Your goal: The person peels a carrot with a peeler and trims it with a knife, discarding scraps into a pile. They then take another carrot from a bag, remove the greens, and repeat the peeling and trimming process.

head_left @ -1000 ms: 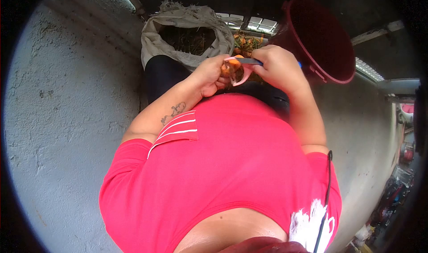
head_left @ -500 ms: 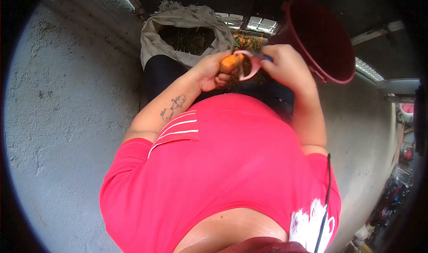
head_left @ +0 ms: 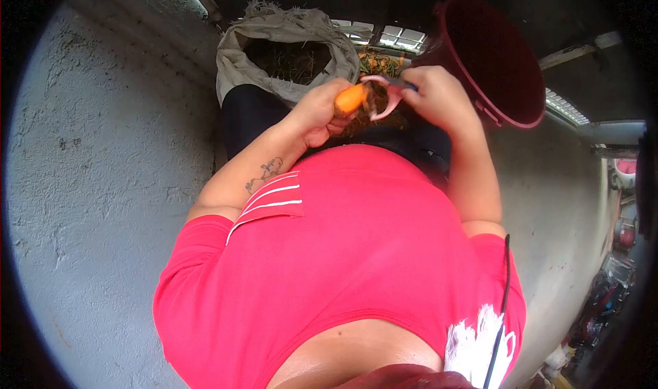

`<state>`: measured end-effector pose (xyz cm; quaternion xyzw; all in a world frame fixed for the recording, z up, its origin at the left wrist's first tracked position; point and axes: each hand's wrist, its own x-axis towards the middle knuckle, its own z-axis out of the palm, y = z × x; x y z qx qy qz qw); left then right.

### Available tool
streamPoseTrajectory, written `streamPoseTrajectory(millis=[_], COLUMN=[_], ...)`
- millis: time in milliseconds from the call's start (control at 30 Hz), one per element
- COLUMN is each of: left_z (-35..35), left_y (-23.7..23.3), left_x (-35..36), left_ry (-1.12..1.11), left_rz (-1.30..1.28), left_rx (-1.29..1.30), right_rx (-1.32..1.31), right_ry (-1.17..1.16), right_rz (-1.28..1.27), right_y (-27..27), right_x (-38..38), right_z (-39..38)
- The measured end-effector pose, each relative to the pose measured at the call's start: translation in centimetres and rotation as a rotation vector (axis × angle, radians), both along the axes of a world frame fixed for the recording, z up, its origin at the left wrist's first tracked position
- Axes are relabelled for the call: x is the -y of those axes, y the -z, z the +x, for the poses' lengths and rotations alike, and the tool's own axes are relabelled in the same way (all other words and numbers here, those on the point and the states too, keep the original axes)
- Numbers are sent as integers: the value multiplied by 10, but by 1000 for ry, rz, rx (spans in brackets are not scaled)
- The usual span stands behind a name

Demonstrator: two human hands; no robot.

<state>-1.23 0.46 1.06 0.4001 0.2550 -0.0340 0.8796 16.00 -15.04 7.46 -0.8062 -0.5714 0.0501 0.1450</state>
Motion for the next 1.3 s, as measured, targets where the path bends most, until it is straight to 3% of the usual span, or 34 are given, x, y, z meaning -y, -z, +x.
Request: streamPoseTrajectory(millis=[100, 200, 300, 433, 667, 800, 967, 1100, 1233, 1300], left_z=[0, 3, 6, 14, 14, 3, -2, 4, 8, 10], left_y=[-1, -7, 2, 18, 20, -9, -10, -9, 15, 20], left_x=[-9, -11, -12, -13, -2, 2, -11, -15, -25, -20], left_ry=[29, -19, 8, 86, 18, 17, 38, 51, 193, 173], left_rz=[-96, -139, -159, -201, -153, -102, -25, -61, -287, -235], left_rx=[75, 77, 42, -18, 33, 24, 81, 49, 34, 0], right_rx=[74, 108, 13, -24, -12, -54, 217, 164, 32, -17], right_ry=[162, 247, 221, -37, -111, -111, 194, 316, 129, 4], right_rz=[-167, -135, -67, 89, 51, 70, -86, -88, 16, 33], right_y=[24, 29, 13, -1, 2, -3, 22, 12, 1, -9], right_x=[1, 6, 6, 0, -9, -6, -4, -6, -7, -9], right_z=[31, 33, 16, -15, -30, -21, 35, 32, 10, -6])
